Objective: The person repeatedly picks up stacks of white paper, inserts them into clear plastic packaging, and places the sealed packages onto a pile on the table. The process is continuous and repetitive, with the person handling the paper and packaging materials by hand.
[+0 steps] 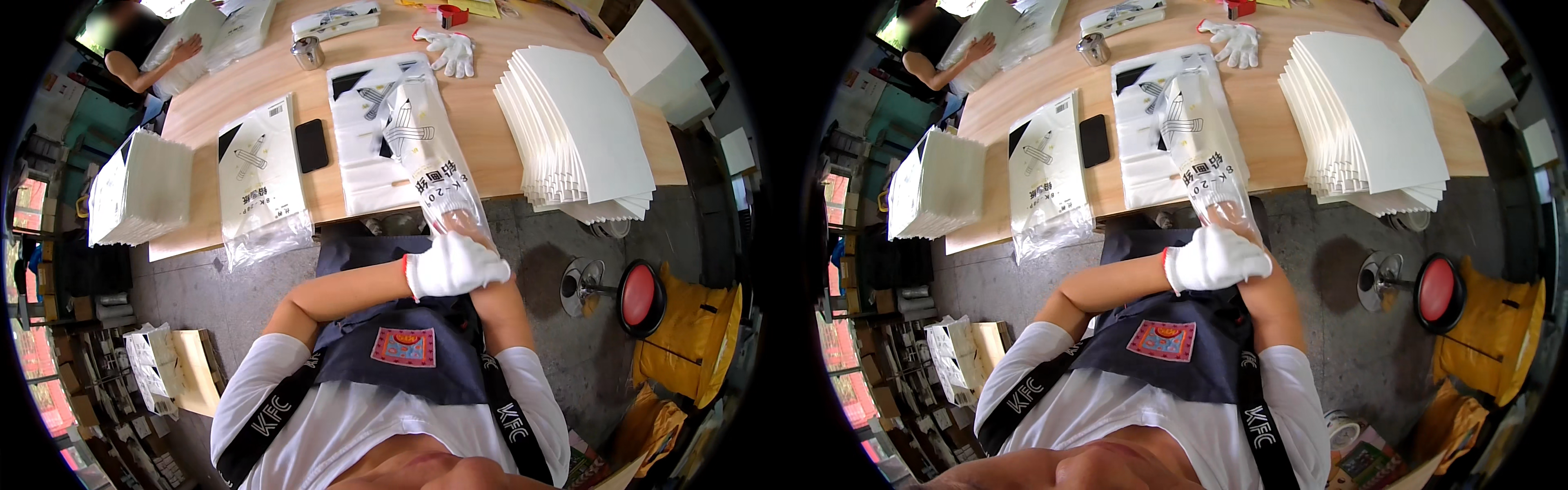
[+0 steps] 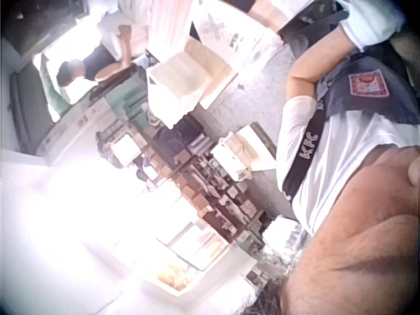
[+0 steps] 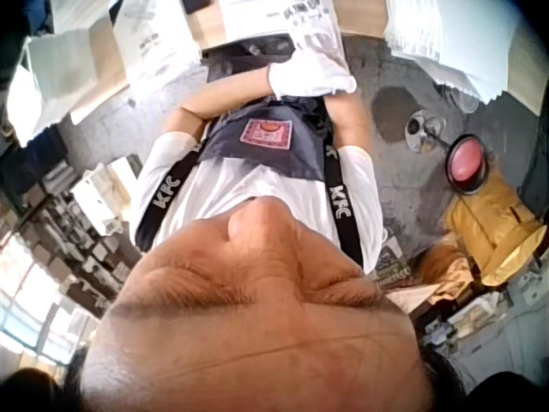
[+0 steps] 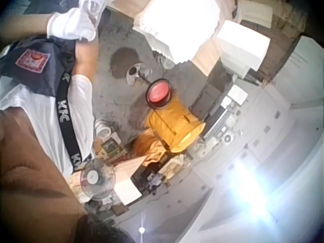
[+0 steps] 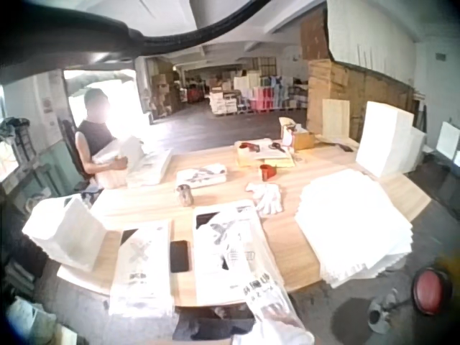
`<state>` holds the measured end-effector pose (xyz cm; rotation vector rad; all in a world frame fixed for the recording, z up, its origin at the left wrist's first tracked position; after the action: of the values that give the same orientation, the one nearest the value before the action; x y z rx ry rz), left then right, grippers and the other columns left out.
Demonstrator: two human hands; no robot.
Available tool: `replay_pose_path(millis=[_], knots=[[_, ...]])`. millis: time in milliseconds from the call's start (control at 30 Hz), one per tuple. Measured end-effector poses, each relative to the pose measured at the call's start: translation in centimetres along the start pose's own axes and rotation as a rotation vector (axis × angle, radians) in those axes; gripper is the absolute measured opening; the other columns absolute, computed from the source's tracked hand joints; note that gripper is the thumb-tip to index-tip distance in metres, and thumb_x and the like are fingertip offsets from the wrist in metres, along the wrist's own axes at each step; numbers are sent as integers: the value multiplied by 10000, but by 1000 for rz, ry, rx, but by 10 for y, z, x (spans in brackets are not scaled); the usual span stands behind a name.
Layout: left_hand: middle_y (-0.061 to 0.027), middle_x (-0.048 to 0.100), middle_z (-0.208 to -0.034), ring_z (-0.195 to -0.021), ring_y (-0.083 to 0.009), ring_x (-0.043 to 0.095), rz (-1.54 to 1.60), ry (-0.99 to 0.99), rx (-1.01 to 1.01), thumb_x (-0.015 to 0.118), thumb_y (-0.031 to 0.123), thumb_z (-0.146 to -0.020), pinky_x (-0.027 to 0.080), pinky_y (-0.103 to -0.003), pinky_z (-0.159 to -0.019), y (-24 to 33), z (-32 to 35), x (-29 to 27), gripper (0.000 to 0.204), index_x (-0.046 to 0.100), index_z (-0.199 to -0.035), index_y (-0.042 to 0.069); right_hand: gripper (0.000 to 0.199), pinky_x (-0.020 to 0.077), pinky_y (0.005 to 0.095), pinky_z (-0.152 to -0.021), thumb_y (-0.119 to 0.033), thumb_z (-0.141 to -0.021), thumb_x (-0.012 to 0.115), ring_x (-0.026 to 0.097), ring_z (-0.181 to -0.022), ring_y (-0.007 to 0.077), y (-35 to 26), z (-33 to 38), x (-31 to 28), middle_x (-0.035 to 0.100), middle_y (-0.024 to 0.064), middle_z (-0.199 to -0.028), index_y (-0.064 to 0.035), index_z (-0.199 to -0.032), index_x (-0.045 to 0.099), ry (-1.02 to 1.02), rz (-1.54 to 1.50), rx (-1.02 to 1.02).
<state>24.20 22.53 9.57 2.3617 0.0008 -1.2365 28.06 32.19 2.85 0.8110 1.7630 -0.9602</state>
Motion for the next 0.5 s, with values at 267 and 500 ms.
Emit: replay_pose_path(millis=[267,500], knots=[[-42,597,-621,-567,-235,629,90,374,-589,670,55,-769,493,-338,-517,-81,98,0,105,576,-746,97,410,477,442,-931,-161,-738,774,586,-1063,349,-42,110,-11,610,127,-1104,-80,-1103,604,320,-233,28],[-53,630,-803,-765,-266,630,-137,301,-316,716,89,-620,505,-404,-646,-34,144,38,333,671,-944,149,434,506,474,-594,-368,-937,567,674,-689,312,35,132,23,679,153,-785,-66,-1241,497,-174,139,548]])
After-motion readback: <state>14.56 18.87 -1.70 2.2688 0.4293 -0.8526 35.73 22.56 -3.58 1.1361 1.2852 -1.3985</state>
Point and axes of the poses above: each hand's wrist, its own z-axis away from the middle knuckle, its own x-axis out of the palm, y = z × x, the point moved 4 cm from there along -z, towards the middle knuckle
